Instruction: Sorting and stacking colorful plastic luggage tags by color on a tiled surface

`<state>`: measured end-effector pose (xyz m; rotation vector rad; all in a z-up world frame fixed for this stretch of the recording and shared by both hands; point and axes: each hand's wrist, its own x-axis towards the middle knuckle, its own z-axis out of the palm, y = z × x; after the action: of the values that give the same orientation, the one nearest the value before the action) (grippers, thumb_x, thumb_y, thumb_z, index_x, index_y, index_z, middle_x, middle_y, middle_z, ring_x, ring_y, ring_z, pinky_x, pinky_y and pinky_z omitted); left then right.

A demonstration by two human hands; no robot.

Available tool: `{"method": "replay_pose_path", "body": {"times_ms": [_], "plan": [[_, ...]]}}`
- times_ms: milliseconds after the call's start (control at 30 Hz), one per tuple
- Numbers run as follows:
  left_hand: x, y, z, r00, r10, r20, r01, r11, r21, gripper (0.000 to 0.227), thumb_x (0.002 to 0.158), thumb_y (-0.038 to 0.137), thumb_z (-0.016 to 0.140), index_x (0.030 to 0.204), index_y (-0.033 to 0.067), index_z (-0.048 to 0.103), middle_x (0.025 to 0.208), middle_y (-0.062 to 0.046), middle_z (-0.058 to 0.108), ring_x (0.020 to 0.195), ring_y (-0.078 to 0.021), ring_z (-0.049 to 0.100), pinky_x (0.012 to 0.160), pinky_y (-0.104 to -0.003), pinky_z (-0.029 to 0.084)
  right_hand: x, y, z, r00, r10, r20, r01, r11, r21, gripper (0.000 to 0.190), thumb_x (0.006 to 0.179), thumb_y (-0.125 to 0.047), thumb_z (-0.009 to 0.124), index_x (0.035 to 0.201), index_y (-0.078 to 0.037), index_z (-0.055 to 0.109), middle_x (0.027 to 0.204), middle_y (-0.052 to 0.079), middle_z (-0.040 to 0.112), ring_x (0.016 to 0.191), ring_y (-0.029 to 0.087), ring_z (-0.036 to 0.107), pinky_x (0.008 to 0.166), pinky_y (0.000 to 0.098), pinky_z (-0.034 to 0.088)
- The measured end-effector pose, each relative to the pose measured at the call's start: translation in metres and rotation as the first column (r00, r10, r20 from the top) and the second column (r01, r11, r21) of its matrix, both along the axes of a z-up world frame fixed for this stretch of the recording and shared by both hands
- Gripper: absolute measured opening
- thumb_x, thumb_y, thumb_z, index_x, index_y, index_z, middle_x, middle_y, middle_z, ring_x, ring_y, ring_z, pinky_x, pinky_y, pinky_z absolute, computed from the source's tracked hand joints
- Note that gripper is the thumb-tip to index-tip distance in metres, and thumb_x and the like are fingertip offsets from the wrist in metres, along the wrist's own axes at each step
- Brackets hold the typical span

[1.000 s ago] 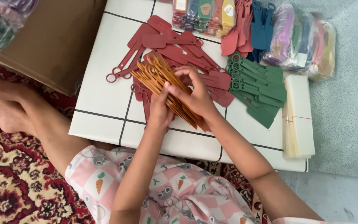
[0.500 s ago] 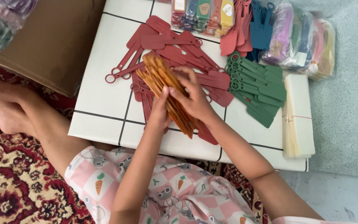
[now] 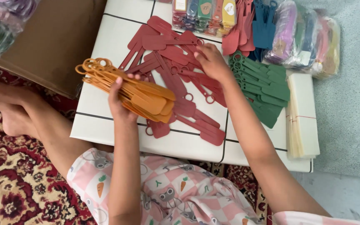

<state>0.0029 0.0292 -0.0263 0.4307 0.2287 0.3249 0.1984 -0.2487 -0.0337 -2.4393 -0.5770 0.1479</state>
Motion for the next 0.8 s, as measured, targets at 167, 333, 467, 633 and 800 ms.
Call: {"method": "replay_pose_path", "body": {"times_ms": [167,333,467,633,800], "plan": [[-0.011,0.008,0.002,0.997,0.056,-0.055,-0.064,0.984,-0.168,0.015,0.084,0.021,0.073,0.089,0.01,0.065,0.087,-0.006,0.069,0.087,-0.0245,0.068,0.091,-0.051,0.055,0.001,0.053,0.02,0.987,-0.065,-0.144,0.034,0.977,-0.21,0.07,0.098,-0.067,0.027,0.16,-0.033,0.033,0.168,0.008,0.019,0.155,0.033,0.013,0.121,0.0595,0.006],[-0.006,-0.023,-0.006,0.989,0.088,-0.122,-0.102,0.988,-0.115,0.033,0.084,0.03,0.077,0.102,0.0057,0.064,0.096,-0.004,0.068,0.1,-0.0203,0.069,0.103,-0.04,0.051,-0.036,0.059,-0.002,0.995,0.089,-0.05,-0.098,0.971,-0.218,0.048,0.109,-0.046,0.05,0.155,-0.036,0.045,0.166,0.008,0.026,0.157,0.036,0.017,0.125,0.0623,0.01],[-0.007,-0.047,0.0,0.987,0.085,-0.133,-0.104,0.985,-0.139,0.032,0.084,0.028,0.077,0.103,0.0064,0.062,0.097,-0.004,0.067,0.101,-0.0211,0.069,0.104,-0.041,0.05,-0.075,0.046,0.015,0.953,0.286,-0.098,-0.286,0.958,0.018,0.044,0.11,-0.032,0.047,0.153,-0.024,0.048,0.162,0.013,0.037,0.153,0.041,0.025,0.125,0.0617,0.015],[-0.001,-0.05,0.027,0.99,0.065,-0.128,-0.081,0.988,-0.128,0.033,0.084,0.028,0.077,0.104,0.0044,0.065,0.098,-0.007,0.069,0.101,-0.0222,0.069,0.109,-0.045,0.05,-0.08,-0.016,0.023,0.955,0.268,0.124,-0.286,0.944,0.165,0.049,0.104,-0.012,0.056,0.152,-0.015,0.049,0.151,0.016,0.051,0.145,0.047,0.037,0.118,0.0682,0.025],[0.025,-0.053,0.058,0.996,0.092,-0.014,-0.093,0.992,-0.09,0.033,0.087,0.027,0.076,0.106,0.0034,0.064,0.102,-0.008,0.069,0.103,-0.0223,0.068,0.107,-0.044,0.051,-0.107,-0.11,0.052,0.993,0.11,0.045,-0.099,0.973,-0.207,0.061,0.062,-0.01,0.077,0.123,-0.018,0.068,0.161,0.011,0.04,0.156,0.047,0.013,0.116,0.0769,0.004]]}}
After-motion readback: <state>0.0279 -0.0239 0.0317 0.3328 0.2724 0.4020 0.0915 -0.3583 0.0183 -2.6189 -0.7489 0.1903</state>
